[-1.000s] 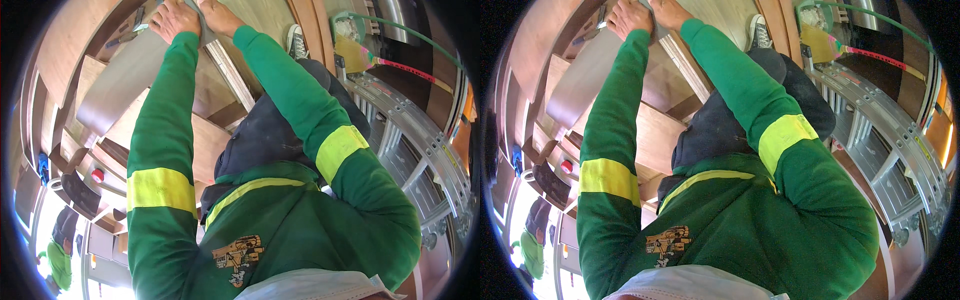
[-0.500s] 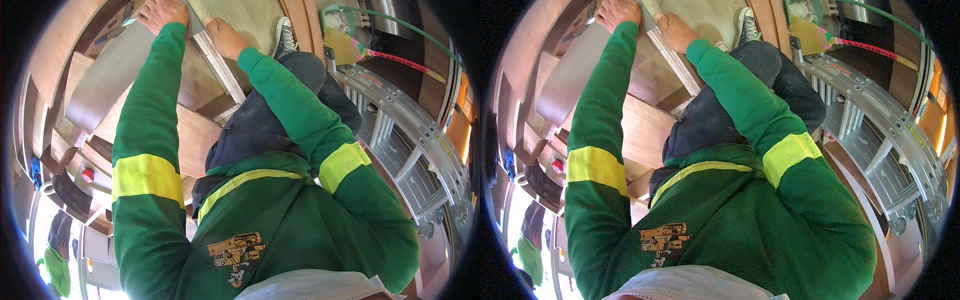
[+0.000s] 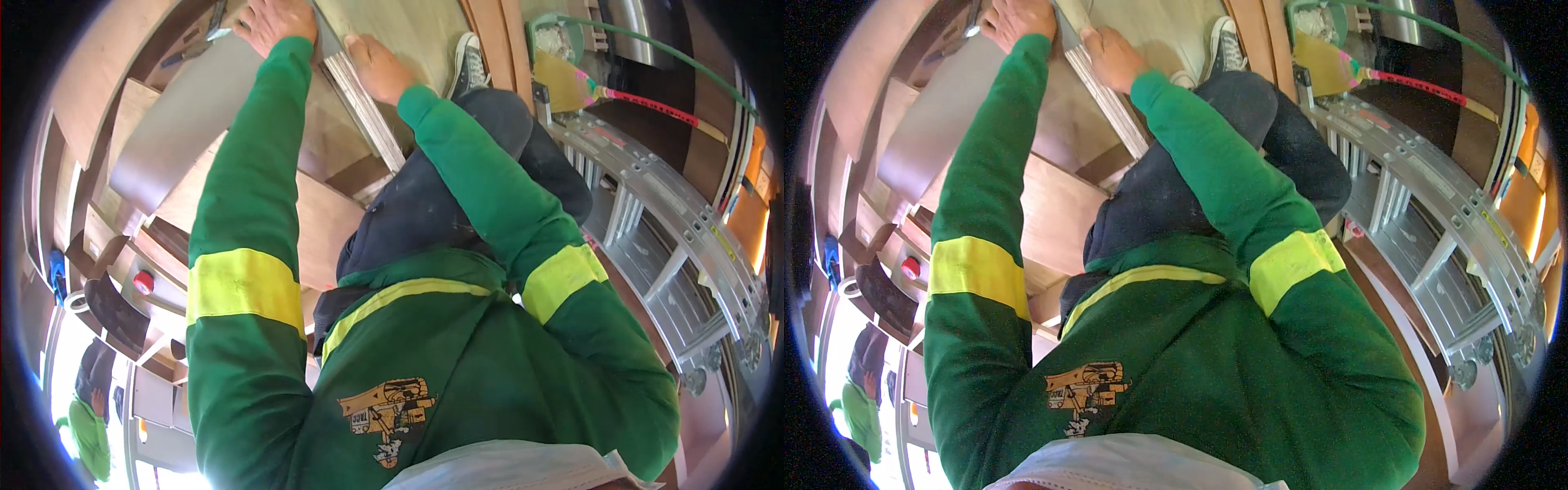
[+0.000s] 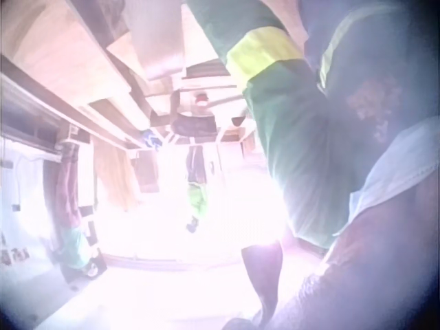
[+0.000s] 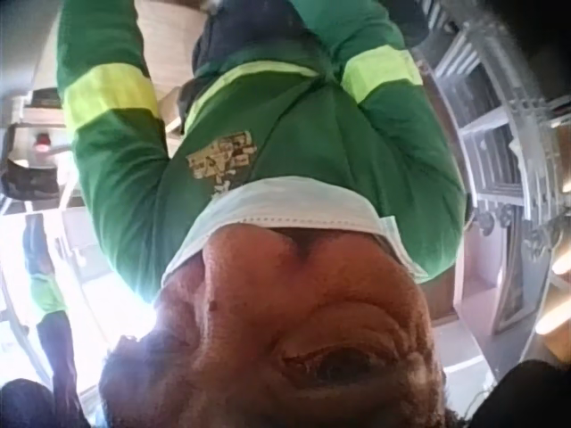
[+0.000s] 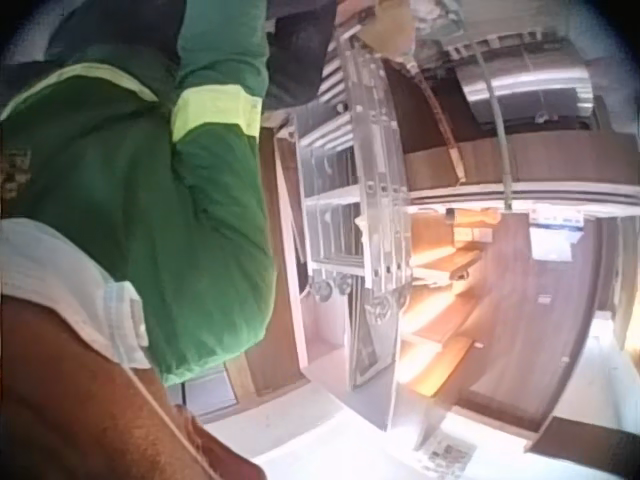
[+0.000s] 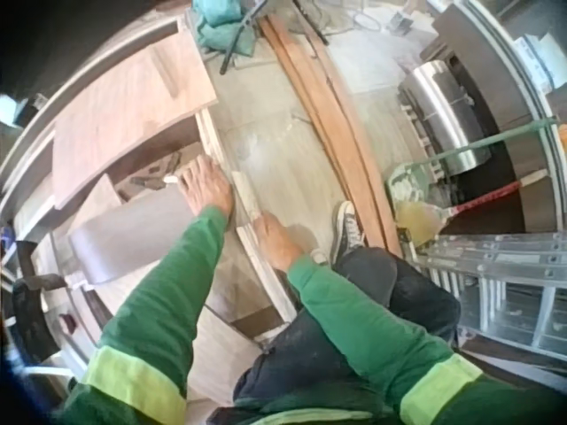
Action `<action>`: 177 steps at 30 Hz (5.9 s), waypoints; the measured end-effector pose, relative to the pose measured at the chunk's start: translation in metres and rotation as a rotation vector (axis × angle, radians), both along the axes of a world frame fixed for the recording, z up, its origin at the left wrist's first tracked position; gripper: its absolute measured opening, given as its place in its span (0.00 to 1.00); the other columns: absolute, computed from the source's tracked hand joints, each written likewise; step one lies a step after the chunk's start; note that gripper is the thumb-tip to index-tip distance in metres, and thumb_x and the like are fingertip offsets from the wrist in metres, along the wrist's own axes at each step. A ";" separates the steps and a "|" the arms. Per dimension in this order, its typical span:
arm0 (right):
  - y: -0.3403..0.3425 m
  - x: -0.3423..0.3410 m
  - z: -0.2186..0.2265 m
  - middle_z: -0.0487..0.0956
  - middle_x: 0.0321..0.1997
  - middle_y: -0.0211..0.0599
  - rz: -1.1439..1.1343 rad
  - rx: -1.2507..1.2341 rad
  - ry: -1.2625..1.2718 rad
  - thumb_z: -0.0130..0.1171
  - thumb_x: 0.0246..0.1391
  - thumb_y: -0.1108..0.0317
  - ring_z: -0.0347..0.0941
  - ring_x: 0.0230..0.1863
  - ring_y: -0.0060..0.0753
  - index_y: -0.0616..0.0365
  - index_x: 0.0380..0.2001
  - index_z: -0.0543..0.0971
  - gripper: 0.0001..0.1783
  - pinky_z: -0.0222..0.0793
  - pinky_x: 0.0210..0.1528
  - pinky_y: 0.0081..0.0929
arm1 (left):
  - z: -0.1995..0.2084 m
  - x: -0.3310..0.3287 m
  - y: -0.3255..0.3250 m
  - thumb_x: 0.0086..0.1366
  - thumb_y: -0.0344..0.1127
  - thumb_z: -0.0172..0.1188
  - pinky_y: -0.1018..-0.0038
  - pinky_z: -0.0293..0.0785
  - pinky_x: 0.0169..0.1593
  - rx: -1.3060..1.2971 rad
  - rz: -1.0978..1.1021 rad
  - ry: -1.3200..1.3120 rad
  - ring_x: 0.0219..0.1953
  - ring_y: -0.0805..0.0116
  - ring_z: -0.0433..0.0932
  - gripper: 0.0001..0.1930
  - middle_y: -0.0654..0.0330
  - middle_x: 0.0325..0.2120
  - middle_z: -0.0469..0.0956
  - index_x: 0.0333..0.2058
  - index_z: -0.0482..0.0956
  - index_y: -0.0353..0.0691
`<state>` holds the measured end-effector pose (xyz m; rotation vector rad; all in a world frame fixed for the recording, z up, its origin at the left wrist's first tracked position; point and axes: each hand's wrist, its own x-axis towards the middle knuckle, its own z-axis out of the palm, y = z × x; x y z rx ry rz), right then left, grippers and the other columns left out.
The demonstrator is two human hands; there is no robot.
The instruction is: The person picks up and aligns wooden panels into a cabinet frame by hand, fitting curved and straight pieces into pre-constructed slots.
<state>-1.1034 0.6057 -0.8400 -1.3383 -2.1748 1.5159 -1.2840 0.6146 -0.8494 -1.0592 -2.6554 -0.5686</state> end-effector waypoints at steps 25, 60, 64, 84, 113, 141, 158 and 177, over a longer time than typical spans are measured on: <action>0.115 -0.120 -0.043 0.79 0.45 0.63 0.086 0.096 0.087 0.35 0.72 0.45 0.75 0.46 0.60 0.71 0.41 0.77 0.34 0.67 0.55 0.46 | -0.007 0.000 -0.001 0.68 0.44 0.53 0.46 0.52 0.68 -0.049 0.031 -0.176 0.57 0.51 0.72 0.13 0.56 0.46 0.79 0.45 0.79 0.46; 0.075 -0.073 -0.055 0.79 0.45 0.68 0.026 0.156 0.278 0.40 0.70 0.51 0.75 0.51 0.64 0.71 0.40 0.77 0.29 0.68 0.54 0.49 | -0.001 0.005 0.002 0.71 0.44 0.47 0.50 0.55 0.67 -0.064 -0.001 -0.131 0.57 0.49 0.72 0.18 0.52 0.52 0.78 0.51 0.78 0.41; 0.065 -0.077 -0.020 0.79 0.47 0.66 0.061 0.034 0.122 0.35 0.71 0.44 0.75 0.50 0.61 0.70 0.42 0.77 0.35 0.67 0.57 0.46 | -0.004 -0.003 -0.009 0.73 0.45 0.45 0.51 0.56 0.68 -0.091 0.012 -0.080 0.58 0.49 0.71 0.21 0.51 0.55 0.77 0.55 0.77 0.40; -0.002 0.007 -0.013 0.76 0.45 0.69 0.019 -0.007 0.012 0.34 0.71 0.45 0.72 0.50 0.69 0.71 0.42 0.76 0.35 0.64 0.57 0.52 | 0.015 0.007 -0.002 0.71 0.42 0.49 0.54 0.60 0.63 -0.086 0.005 -0.139 0.54 0.51 0.72 0.14 0.50 0.45 0.77 0.47 0.77 0.41; 0.085 -0.100 -0.029 0.78 0.42 0.70 0.063 0.098 0.176 0.35 0.72 0.48 0.73 0.47 0.69 0.71 0.36 0.77 0.33 0.67 0.53 0.52 | -0.005 -0.002 -0.004 0.69 0.44 0.52 0.46 0.52 0.68 -0.084 0.039 -0.216 0.56 0.52 0.73 0.14 0.55 0.47 0.78 0.46 0.78 0.45; 0.092 -0.097 -0.021 0.78 0.46 0.70 0.092 0.104 0.162 0.33 0.71 0.48 0.72 0.51 0.70 0.72 0.41 0.77 0.34 0.65 0.58 0.52 | -0.005 0.000 0.000 0.69 0.45 0.51 0.50 0.55 0.65 -0.033 0.005 -0.171 0.55 0.49 0.72 0.15 0.54 0.47 0.79 0.46 0.78 0.44; 0.061 -0.061 -0.015 0.76 0.45 0.73 0.068 0.049 0.133 0.33 0.71 0.50 0.71 0.51 0.71 0.72 0.40 0.76 0.32 0.64 0.57 0.53 | -0.005 0.001 0.000 0.69 0.43 0.52 0.47 0.54 0.67 -0.023 0.020 -0.186 0.55 0.50 0.73 0.13 0.55 0.47 0.79 0.45 0.78 0.44; 0.006 0.009 -0.019 0.76 0.42 0.68 0.073 -0.074 -0.037 0.34 0.72 0.47 0.72 0.47 0.69 0.69 0.39 0.75 0.32 0.65 0.53 0.54 | -0.009 0.004 -0.008 0.69 0.43 0.52 0.46 0.52 0.68 -0.037 -0.008 -0.177 0.56 0.52 0.72 0.13 0.56 0.48 0.78 0.46 0.78 0.45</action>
